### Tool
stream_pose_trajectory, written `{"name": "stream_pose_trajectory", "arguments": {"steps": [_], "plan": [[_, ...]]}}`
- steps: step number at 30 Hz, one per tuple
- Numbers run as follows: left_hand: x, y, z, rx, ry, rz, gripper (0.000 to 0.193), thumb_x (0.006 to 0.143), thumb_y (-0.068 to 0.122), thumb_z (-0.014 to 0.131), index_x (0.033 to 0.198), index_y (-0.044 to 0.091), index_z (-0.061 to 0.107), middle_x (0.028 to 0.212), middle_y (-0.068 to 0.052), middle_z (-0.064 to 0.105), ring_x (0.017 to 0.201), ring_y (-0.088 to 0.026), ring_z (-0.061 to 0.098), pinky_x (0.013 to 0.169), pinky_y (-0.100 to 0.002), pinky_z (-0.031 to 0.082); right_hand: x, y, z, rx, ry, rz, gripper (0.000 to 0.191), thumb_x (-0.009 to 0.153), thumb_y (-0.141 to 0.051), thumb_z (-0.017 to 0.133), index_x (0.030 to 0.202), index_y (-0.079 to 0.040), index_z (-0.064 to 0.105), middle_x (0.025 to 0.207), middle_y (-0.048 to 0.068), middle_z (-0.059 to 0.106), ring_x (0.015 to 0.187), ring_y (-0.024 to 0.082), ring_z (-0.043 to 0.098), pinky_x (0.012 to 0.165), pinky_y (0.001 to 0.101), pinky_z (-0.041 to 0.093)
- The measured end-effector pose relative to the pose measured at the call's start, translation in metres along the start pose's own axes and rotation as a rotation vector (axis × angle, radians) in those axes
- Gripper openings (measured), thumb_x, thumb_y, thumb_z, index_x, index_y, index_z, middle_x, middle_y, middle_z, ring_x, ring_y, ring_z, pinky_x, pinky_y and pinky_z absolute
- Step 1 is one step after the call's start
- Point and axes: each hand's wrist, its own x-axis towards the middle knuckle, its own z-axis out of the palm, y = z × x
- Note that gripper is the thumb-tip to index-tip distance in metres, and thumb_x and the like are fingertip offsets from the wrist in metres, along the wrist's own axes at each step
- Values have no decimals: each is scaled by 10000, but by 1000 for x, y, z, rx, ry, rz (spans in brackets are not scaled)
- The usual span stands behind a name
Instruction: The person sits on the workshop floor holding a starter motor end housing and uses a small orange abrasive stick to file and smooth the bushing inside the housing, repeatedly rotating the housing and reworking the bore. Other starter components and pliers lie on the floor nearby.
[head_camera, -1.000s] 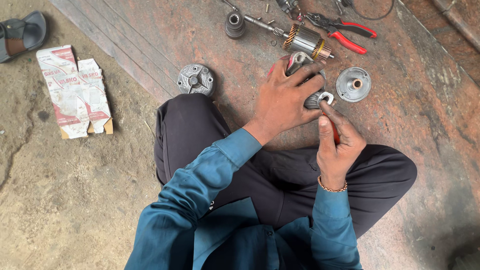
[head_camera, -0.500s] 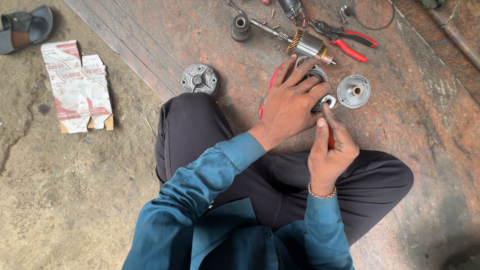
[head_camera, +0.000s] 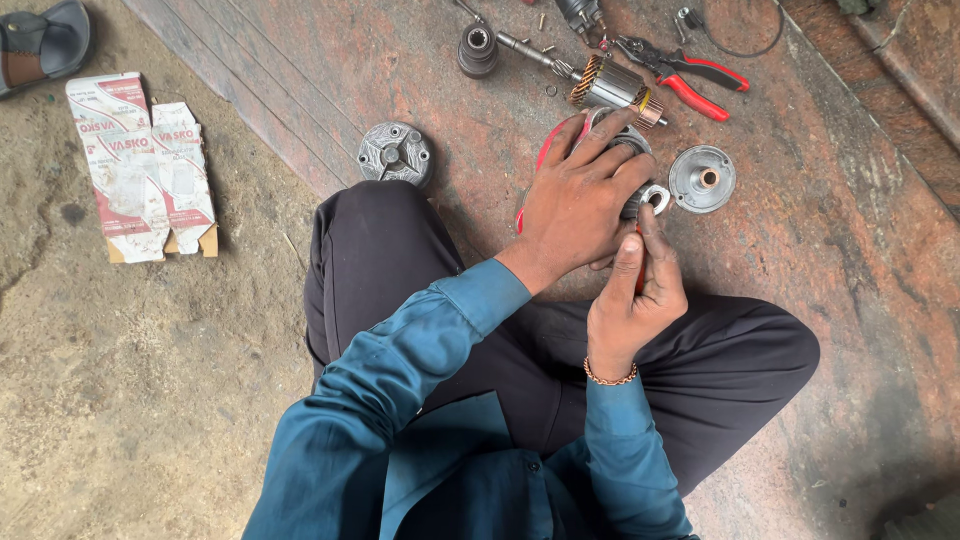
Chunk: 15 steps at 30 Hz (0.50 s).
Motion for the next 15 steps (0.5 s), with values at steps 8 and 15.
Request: {"name": "stream_pose_trajectory", "arguments": {"steps": [8, 15], "plan": [[1, 0, 0, -9, 9, 0, 428, 752, 299, 796, 1120, 124, 663, 1199, -41, 695, 1440, -265, 458, 1237, -579, 309, 2, -2, -3, 28, -2, 28, 308, 1125, -6, 552, 1417, 83, 599, 1026, 99, 681, 757, 105, 612, 672, 269, 537], [0, 2, 0, -5, -4, 0, 406, 761, 276, 787, 1125, 143, 667, 1187, -30, 693, 1445, -271, 460, 1238, -586, 313, 5, -4, -5, -56, -6, 6, 297, 1118, 1, 578, 1405, 60, 624, 976, 83, 678, 742, 108, 627, 666, 270, 546]]}}
